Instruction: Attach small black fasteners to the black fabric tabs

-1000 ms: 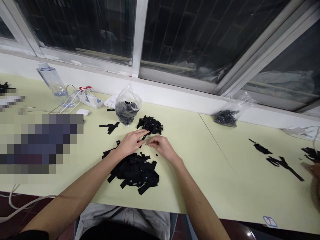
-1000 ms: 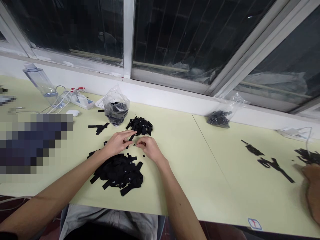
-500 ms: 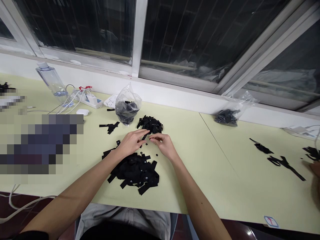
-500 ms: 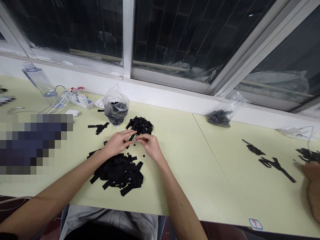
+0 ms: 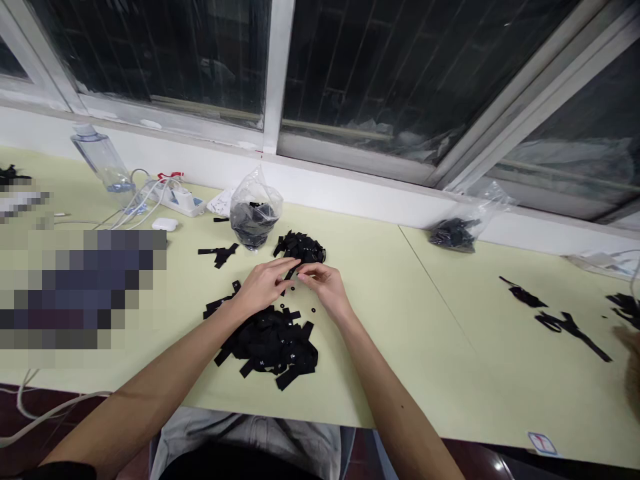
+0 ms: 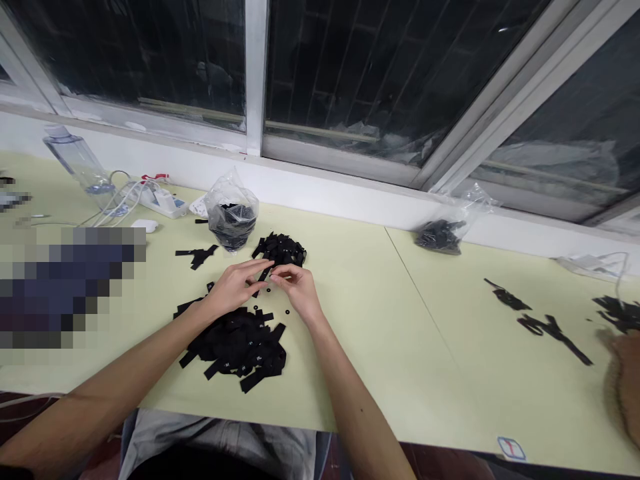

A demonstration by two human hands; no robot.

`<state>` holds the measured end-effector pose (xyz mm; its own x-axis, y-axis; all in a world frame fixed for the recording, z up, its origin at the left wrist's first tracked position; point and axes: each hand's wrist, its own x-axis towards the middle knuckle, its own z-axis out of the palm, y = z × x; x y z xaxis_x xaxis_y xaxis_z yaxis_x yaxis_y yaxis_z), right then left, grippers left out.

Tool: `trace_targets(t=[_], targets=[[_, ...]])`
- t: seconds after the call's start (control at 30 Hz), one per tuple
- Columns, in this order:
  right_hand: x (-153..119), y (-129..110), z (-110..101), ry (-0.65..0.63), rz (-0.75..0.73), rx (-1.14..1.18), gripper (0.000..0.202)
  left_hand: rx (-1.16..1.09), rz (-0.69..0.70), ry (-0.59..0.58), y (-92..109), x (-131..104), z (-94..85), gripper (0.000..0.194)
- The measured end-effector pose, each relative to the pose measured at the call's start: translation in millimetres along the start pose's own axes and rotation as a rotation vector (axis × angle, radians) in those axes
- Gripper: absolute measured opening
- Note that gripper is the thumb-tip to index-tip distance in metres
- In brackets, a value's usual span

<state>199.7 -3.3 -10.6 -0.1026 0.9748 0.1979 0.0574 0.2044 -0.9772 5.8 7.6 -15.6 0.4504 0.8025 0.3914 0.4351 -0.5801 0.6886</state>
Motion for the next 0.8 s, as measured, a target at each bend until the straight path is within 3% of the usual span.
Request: trace_targets(t=[0.37, 0.8], targets=[[-4, 3, 14, 0.034, 0.077, 0.165, 0.018, -0.004, 0.032, -0.030, 4, -1, 3.5, 0.049], [-3, 5, 12, 0.044, 0.083, 0.184, 0.018, -0.053, -0.013, -0.011, 6, -1, 4.8, 0.046]])
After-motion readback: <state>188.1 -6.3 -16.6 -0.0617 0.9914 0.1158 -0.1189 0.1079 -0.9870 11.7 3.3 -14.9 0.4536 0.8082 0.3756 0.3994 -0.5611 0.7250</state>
